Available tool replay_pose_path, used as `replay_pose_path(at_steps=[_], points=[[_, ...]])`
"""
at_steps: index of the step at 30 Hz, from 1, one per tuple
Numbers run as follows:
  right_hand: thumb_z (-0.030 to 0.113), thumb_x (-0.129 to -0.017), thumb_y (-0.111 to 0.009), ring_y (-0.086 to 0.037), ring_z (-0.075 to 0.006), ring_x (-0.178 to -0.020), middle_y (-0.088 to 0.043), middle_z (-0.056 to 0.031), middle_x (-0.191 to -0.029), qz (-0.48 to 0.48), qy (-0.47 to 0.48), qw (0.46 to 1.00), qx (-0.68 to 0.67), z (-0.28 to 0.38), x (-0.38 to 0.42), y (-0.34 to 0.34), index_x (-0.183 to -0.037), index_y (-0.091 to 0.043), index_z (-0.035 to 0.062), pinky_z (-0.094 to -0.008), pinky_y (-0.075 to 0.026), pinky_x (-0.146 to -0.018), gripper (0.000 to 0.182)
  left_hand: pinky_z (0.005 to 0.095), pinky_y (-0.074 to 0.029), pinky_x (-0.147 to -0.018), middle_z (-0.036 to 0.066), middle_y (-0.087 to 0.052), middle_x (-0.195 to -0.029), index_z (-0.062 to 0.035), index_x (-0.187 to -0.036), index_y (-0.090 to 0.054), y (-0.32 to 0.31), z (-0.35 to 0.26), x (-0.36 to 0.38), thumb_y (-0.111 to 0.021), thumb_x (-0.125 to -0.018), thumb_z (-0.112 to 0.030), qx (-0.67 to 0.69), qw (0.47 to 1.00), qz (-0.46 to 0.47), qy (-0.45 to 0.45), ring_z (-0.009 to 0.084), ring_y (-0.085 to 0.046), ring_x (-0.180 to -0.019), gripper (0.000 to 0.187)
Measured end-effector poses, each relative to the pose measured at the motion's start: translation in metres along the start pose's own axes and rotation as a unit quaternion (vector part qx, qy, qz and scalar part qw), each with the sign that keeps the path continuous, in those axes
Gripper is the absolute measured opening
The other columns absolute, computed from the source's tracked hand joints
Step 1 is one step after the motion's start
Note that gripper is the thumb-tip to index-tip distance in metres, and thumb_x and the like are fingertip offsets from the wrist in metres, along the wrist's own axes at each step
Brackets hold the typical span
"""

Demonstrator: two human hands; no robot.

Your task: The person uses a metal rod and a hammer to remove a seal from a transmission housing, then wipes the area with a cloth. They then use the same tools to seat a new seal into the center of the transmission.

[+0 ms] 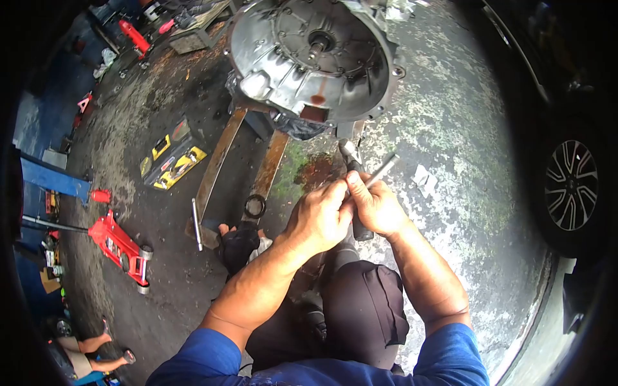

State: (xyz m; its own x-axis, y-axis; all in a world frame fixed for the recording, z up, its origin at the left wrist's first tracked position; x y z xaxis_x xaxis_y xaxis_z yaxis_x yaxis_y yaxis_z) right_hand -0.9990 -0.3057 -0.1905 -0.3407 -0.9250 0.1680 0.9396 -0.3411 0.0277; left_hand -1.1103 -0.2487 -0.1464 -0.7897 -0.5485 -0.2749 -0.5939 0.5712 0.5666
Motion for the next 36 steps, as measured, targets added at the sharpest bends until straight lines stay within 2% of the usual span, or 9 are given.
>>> replay_pose_path(at_steps=[3,5,9,11,12,15,17,24,36], points=[[0.045,-0.102,-0.06,-0.064,-0.0153,-0.1,-0.071,-0.0095,-0.105,0.044,0.034,0.998,0.036,-0.005,-0.014,0.014,-0.12,-0.065,0.0003,-0.0321,-0.051,-0.09,0.049,0.0374,-0.054,-0.064,0.012,-0.068,-0.085,-0.0003,-0.13,-0.055,0.001,0.016,-0.006,-0.06,-0.094,-0.005,0.126,0.992,-0.015,-0.007,0.0247,-0.068,-0.073,0.037],[0.036,-0.099,-0.067,-0.063,-0.0163,-0.098,-0.068,-0.0096,-0.113,0.047,-0.027,0.997,0.051,-0.005,-0.014,0.028,-0.134,-0.057,0.001,-0.0309,-0.05,-0.09,0.05,0.0234,-0.049,-0.059,0.004,-0.063,-0.085,-0.0021,-0.138,-0.052,-0.014,0.071,-0.002,-0.057,-0.095,-0.001,0.375,0.915,0.006,0.146,0.0122,-0.059,-0.066,0.043],[0.014,-0.096,-0.065,-0.062,-0.016,-0.098,-0.065,-0.012,-0.112,0.073,-0.093,0.99,0.078,-0.01,-0.004,0.047,-0.148,-0.035,0.005,-0.0337,-0.051,-0.087,0.061,0.0333,-0.051,-0.062,0.01,-0.062,-0.083,-0.0061,-0.145,-0.045,0.003,0.094,-0.037,-0.056,-0.092,-0.011,0.651,0.734,0.009,0.195,0.0182,-0.059,-0.066,0.055],[0.013,-0.095,-0.065,-0.062,-0.0152,-0.094,-0.065,-0.0116,-0.108,0.061,-0.039,0.984,0.161,-0.001,0.003,0.052,-0.146,-0.035,0.0046,-0.032,-0.051,-0.083,0.06,0.0357,-0.052,-0.064,0.01,-0.062,-0.081,-0.0061,-0.145,-0.045,0.004,0.107,-0.068,-0.057,-0.087,-0.011,0.67,0.719,0.034,0.18,0.0198,-0.06,-0.068,0.059],[0.012,-0.092,-0.067,-0.063,-0.0152,-0.085,-0.065,-0.0102,-0.103,0.015,0.022,0.999,0.037,0.001,0.005,0.053,-0.138,-0.042,0.0008,-0.0296,-0.052,-0.076,0.053,0.035,-0.05,-0.063,0.009,-0.06,-0.079,-0.0068,-0.145,-0.045,0.005,0.113,-0.087,-0.057,-0.086,-0.012,0.673,0.72,0.05,0.162,0.0193,-0.058,-0.066,0.06],[0.013,-0.088,-0.069,-0.065,-0.0185,-0.083,-0.066,-0.0095,-0.099,0.099,-0.158,0.981,-0.053,-0.033,0.007,0.054,-0.127,-0.051,-0.0028,-0.0328,-0.054,-0.074,0.046,0.031,-0.036,-0.051,0.002,-0.045,-0.064,-0.0111,-0.143,-0.047,0.005,0.128,-0.138,-0.05,-0.095,-0.021,0.652,0.723,0.041,0.222,0.0147,-0.042,-0.054,0.049],[0.017,-0.084,-0.072,-0.065,-0.0203,-0.078,-0.067,-0.0104,-0.087,0.07,-0.177,0.975,0.117,-0.038,0.008,0.055,-0.112,-0.059,-0.0015,-0.0356,-0.054,-0.071,0.036,0.0307,-0.036,-0.049,0.001,-0.045,-0.062,-0.0157,-0.14,-0.049,0.006,0.132,-0.164,-0.047,-0.104,-0.033,0.595,0.756,0.038,0.271,0.0139,-0.042,-0.052,0.04],[0.02,-0.082,-0.076,-0.067,-0.0434,-0.09,-0.067,-0.0224,-0.093,0.137,0.061,0.922,0.358,0.022,-0.009,0.047,-0.124,-0.055,0.0036,-0.0487,-0.054,-0.075,0.05,0.0307,-0.035,-0.045,0.004,-0.053,-0.066,-0.0243,-0.109,-0.053,-0.002,0.145,-0.216,-0.049,-0.104,-0.033,0.652,0.7,0.067,0.282,0.0159,-0.046,-0.048,0.011],[0.018,-0.08,-0.075,-0.067,-0.0422,-0.091,-0.067,-0.0202,-0.1,0.153,0.108,0.896,0.403,0.044,-0.033,0.049,-0.125,-0.055,0.0027,-0.0481,-0.056,-0.077,0.051,0.0304,-0.037,-0.047,0.01,-0.065,-0.078,-0.0306,-0.114,-0.056,-0.001,0.149,-0.232,-0.046,-0.103,-0.029,0.71,0.656,0.08,0.243,0.0162,-0.048,-0.049,0.015]])
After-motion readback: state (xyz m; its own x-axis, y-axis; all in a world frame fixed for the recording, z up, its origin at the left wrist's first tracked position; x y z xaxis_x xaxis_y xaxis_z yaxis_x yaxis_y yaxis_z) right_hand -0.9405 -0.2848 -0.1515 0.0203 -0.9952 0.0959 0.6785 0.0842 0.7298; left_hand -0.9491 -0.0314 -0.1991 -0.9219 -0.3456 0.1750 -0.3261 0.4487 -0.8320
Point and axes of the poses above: each hand's wrist, its own x-axis away from the middle knuckle, its own y-axis out of the back of the hand, z = x × y, the point moved 7 cm from there along -x, towards the middle knuckle
